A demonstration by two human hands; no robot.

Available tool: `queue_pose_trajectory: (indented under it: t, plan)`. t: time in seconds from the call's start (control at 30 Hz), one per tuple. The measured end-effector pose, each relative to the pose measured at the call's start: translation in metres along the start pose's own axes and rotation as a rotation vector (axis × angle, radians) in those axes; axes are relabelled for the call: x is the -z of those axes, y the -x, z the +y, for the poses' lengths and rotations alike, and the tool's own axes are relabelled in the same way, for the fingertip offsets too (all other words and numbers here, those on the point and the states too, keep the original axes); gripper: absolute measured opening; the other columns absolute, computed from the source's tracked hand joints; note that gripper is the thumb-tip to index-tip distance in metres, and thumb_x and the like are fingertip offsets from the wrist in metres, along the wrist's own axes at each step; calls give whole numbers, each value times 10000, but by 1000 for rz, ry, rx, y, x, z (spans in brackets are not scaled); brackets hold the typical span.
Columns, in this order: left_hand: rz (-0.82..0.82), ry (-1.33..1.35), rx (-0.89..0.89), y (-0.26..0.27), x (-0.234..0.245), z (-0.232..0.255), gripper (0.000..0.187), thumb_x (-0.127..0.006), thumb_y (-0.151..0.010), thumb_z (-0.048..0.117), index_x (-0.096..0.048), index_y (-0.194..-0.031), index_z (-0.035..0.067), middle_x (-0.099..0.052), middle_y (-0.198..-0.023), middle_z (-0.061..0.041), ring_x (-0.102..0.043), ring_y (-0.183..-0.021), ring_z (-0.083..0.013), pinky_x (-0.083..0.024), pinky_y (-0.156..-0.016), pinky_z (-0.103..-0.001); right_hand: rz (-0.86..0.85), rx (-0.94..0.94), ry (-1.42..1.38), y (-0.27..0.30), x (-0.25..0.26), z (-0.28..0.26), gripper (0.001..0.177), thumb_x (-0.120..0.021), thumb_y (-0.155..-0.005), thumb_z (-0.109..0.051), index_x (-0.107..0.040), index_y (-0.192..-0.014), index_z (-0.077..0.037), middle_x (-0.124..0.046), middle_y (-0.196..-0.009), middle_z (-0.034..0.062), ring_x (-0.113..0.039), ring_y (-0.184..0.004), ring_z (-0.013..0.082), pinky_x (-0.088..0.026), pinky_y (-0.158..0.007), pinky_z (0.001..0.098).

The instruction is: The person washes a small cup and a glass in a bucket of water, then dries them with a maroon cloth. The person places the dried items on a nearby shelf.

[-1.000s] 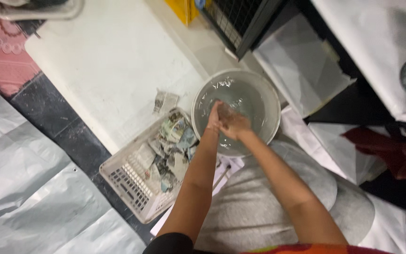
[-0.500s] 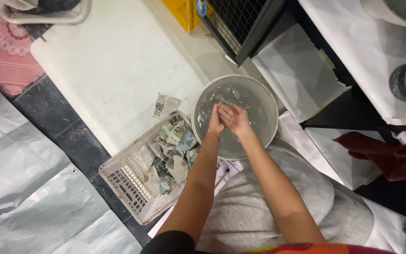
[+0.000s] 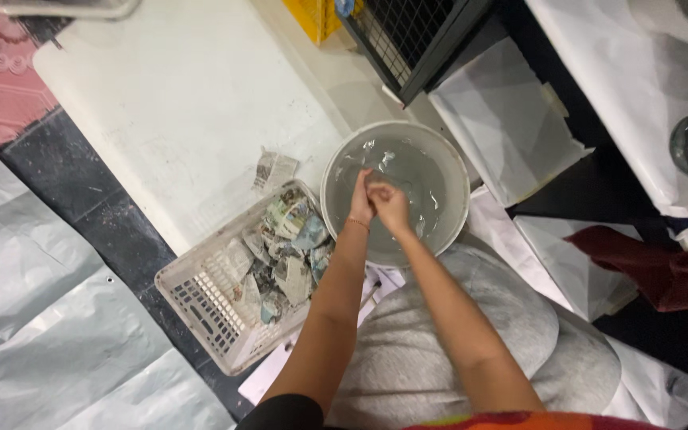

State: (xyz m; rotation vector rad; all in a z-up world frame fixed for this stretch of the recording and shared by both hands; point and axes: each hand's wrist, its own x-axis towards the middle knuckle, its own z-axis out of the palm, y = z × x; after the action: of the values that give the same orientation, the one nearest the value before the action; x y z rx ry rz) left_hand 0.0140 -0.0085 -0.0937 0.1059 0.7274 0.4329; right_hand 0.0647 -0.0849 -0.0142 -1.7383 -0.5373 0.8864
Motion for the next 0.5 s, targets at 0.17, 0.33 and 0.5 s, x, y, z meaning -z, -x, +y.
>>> queue_pose_trajectory:
  t: [0.17, 0.33, 0.5]
  plan:
    - [-196, 140, -7, 6, -4, -8, 426, -637, -989, 412, -617, -1245, 73, -646, -1181, -85, -631, -1117, -256, -534, -994, -434, -164, -549, -1147, -27, 38, -33, 619, -640, -914, -289, -448, -1365, 89, -571, -1412, 219, -562, -1336, 327, -458, -1144, 428]
    - [-168, 152, 62, 6, -14, -5, 542, -673, -894, 415, -605, -1258, 20, -671, -1221, -127, -647, -1140, -292, -532, -1021, -415, -72, -591, -1313, -15, 26, -67, 1012, -565, -959, -640, -250, -1492, 161, -412, -1553, 327, -330, -1520, 420, -292, -1241, 491]
    - [-115, 86, -16, 1, -6, 6, 537, -683, -919, 397, -571, -1306, 42, -629, -1242, -134, -641, -1132, -299, -524, -1013, -438, -354, -337, -180, -10, 13, -76, 964, -387, -914, -732, -308, -1619, -79, -337, -1646, 122, -284, -1533, 295, -230, -1236, 452]
